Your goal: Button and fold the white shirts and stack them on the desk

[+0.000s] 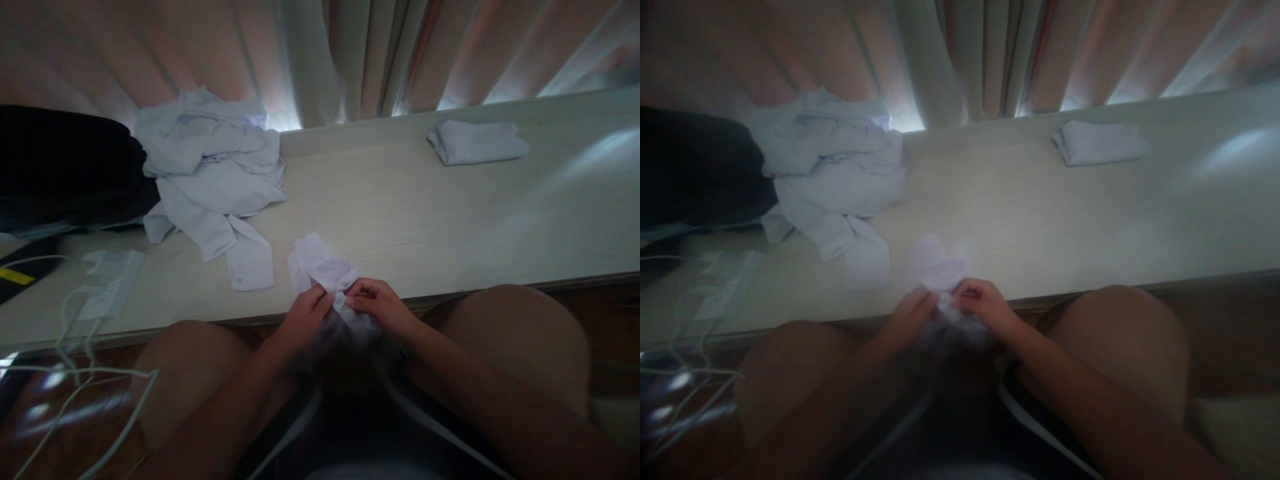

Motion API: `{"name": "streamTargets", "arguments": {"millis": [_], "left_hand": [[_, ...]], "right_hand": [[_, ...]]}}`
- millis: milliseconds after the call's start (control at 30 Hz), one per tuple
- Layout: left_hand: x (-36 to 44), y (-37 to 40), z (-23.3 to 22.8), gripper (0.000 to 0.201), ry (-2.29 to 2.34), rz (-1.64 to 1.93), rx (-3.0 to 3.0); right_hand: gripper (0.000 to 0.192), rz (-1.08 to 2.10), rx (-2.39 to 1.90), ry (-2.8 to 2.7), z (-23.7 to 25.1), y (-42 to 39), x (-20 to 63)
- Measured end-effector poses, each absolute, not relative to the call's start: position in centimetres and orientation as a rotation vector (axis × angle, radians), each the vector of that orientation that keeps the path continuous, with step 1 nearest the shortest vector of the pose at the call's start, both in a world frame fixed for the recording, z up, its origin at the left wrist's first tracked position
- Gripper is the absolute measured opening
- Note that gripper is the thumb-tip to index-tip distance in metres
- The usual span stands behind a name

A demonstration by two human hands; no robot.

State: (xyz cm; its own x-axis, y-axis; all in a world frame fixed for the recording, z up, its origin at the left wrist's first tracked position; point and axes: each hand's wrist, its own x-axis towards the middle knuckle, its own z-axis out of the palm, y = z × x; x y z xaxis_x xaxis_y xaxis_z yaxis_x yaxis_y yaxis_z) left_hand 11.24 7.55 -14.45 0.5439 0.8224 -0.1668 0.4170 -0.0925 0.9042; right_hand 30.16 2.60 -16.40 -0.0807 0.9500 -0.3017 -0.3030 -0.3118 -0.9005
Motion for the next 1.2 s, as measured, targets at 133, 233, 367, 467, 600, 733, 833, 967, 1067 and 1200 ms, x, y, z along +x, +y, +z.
{"name": "streamTargets", "arguments": {"millis": [133,233,367,467,600,733,833,967,1067,1200], "left_hand": [[11.5,7.3,-14.4,0.034,1.063,0.486,1.620],[11.6,7.1,-14.2,0.036,1.053,0.496,1.540],[11.7,7.2,-14.0,0.040,1.060,0.490,1.503],[11.6,7.4,-14.0,0.041,1.057,0.469,1.479],[11.3,7.7,-14.1,0.038,1.022,0.416,1.449],[11.4,7.8,-14.0,0.038,1.004,0.415,1.485],[11.6,7.5,-13.9,0.038,0.990,0.414,1.505],[11.8,7.3,-13.8,0.033,1.007,0.428,1.531],[11.8,7.3,-13.7,0.031,1.025,0.465,1.554],[11.8,7.2,-13.2,0.032,1.078,0.527,1.526]], "right_hand": [[0.022,1.582,-1.190,-0.830,-16.1,2.5,30.0],[0.022,1.559,-1.208,-0.837,-15.9,2.4,29.9],[0.022,1.495,-1.230,-0.890,-15.8,2.4,29.9],[0.023,1.465,-1.244,-0.940,-15.8,2.4,29.9],[0.023,1.449,-1.258,-0.994,-15.9,2.5,30.0],[0.025,1.400,-1.284,-1.045,-16.3,2.5,30.0],[0.027,1.353,-1.319,-1.068,-16.7,2.5,29.9],[0.024,1.292,-1.353,-1.070,-16.9,2.5,29.7],[0.021,1.262,-1.362,-1.069,-16.5,2.6,29.6],[0.021,1.252,-1.340,-1.084,-16.1,2.8,29.5]]}}
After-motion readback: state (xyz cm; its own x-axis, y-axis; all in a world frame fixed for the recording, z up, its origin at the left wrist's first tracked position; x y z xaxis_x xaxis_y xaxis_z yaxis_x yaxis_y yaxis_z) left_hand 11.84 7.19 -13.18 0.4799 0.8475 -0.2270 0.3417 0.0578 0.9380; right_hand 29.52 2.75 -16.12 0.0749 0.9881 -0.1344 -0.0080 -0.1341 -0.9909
